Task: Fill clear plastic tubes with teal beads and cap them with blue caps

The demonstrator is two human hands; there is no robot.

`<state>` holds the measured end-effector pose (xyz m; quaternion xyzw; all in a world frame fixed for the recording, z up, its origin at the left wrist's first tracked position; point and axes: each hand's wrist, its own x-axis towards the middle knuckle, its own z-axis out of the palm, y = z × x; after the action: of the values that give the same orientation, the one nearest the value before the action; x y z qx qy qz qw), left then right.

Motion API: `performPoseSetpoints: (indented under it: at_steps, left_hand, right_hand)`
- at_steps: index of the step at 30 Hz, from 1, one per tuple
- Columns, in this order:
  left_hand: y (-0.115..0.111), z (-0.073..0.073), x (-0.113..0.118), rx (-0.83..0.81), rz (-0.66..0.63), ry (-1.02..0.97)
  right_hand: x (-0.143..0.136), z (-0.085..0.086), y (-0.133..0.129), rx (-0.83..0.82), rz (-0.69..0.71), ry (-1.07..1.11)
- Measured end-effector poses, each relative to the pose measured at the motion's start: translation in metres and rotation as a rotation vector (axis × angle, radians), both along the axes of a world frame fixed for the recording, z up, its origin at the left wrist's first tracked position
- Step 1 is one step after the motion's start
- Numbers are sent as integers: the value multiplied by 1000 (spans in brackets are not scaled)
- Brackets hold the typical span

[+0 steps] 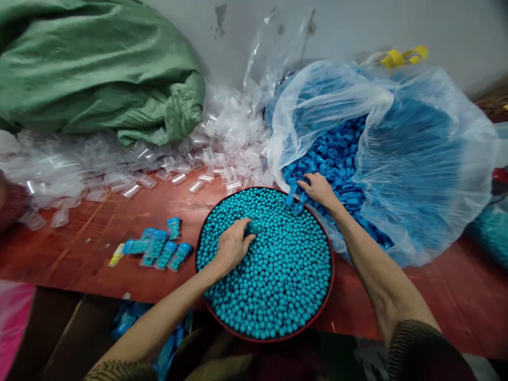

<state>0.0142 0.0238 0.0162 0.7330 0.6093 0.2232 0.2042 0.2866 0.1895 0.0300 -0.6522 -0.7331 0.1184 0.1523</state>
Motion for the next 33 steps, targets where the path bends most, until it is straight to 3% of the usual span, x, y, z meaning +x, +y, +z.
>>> performPoseSetpoints:
  at_steps: [6, 13, 15, 18, 23, 28, 33]
  left_hand:
    - [4, 6, 1, -139, 48, -90]
    - [2, 0, 1, -89, 29, -100]
    - [2, 2, 2, -73, 1, -48]
    - [1, 8, 7, -22, -31, 109]
    - [-3, 14, 16, 104, -49, 298]
    - [-7, 12, 11, 218, -18, 140]
    - [-13, 10, 2, 312, -57, -57]
  right_hand:
    - [-15, 1, -22, -27, 224, 285]
    - [-43, 7, -72, 132, 436, 102]
    - [-39, 13, -81, 209, 393, 135]
    - [-31, 22, -100, 335, 212, 61]
    - [-51, 17, -132, 202, 217, -386]
    - [-79, 9, -146, 216, 313, -475]
    - [-81, -1, -159, 215, 390, -461]
